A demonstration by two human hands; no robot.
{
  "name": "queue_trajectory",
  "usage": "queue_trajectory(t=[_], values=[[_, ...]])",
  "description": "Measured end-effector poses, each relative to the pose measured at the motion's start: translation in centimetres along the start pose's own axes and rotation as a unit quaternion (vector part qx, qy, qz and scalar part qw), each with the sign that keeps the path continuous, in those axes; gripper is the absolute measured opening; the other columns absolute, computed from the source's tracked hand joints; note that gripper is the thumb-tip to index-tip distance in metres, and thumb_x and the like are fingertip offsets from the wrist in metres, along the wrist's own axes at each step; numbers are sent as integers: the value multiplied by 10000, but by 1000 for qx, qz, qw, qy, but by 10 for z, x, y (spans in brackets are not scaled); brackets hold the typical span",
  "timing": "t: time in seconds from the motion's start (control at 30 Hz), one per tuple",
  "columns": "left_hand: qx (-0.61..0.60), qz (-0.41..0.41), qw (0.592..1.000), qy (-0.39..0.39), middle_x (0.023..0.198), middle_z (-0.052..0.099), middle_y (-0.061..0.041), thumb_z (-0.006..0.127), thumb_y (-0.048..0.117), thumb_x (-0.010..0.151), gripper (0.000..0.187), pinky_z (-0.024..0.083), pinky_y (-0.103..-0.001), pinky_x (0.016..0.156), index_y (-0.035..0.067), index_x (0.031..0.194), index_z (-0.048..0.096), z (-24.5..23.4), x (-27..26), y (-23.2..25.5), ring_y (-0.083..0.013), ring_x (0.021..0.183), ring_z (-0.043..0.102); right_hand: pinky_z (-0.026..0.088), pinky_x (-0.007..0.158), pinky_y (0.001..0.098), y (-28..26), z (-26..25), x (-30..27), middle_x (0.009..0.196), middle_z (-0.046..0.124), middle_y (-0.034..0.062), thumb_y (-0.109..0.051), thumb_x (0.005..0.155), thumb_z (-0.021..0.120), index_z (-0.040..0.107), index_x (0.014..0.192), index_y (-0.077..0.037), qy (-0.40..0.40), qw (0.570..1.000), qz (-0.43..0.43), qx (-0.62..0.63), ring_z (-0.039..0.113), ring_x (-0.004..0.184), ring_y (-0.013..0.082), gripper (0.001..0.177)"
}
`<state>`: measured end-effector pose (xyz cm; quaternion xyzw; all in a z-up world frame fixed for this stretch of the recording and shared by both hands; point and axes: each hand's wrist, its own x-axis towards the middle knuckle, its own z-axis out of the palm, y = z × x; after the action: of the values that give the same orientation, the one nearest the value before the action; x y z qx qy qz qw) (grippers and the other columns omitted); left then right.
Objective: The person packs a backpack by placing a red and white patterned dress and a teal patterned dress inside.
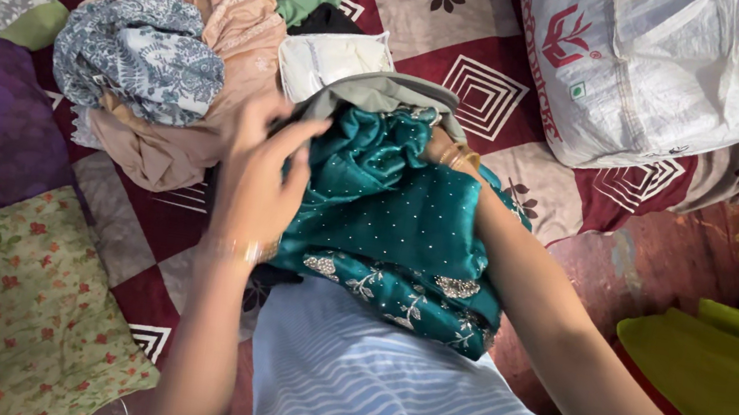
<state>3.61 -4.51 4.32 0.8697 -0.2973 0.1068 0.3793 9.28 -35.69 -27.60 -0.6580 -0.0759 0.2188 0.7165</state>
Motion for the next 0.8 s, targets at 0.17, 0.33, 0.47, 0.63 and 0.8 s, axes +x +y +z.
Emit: queue_trajectory(t=[0.17,0.33,0.47,0.63,0.8], values=[[-19,-356,933,-36,713,628,-155,702,407,914,399,517,-455,701,20,842,638,-5,-80,5,-342,676,653,562,950,347,28,-22,-11,1193,725,97,-109,885,721,703,1212,-68,28,988,-23,-152,686,1089,222,330],[-102,-493,780,-373,762,711,-312,237,814,1007,1071,533,-448,823,-118,795,720,65,-146,-44,-388,811,728,559,940,349,32,-32,-10,1172,727,97,-130,895,722,709,1189,-79,69,911,-78,-398,683,1070,228,299],[-284,-500,783,-237,1068,770,-167,351,788,928,895,481,-387,958,3,1071,758,98,-147,-44,-293,1107,684,514,1009,397,9,-38,-19,1250,695,135,-130,891,721,689,1253,-65,48,855,-160,-492,649,1146,278,369],[-256,-367,893,-48,1130,771,-148,688,485,888,537,531,-360,899,25,1165,721,75,-121,3,-269,1054,735,508,1048,382,-20,-43,-36,1285,679,115,-147,901,694,669,1286,-73,17,883,-187,-430,640,1192,262,392],[-272,-381,884,11,1135,801,-115,743,366,908,411,550,-325,914,36,1152,750,75,-109,15,-199,1049,761,517,1019,397,-22,-42,-46,1249,681,110,-181,884,735,666,1253,-69,18,904,-205,-374,642,1158,258,393]])
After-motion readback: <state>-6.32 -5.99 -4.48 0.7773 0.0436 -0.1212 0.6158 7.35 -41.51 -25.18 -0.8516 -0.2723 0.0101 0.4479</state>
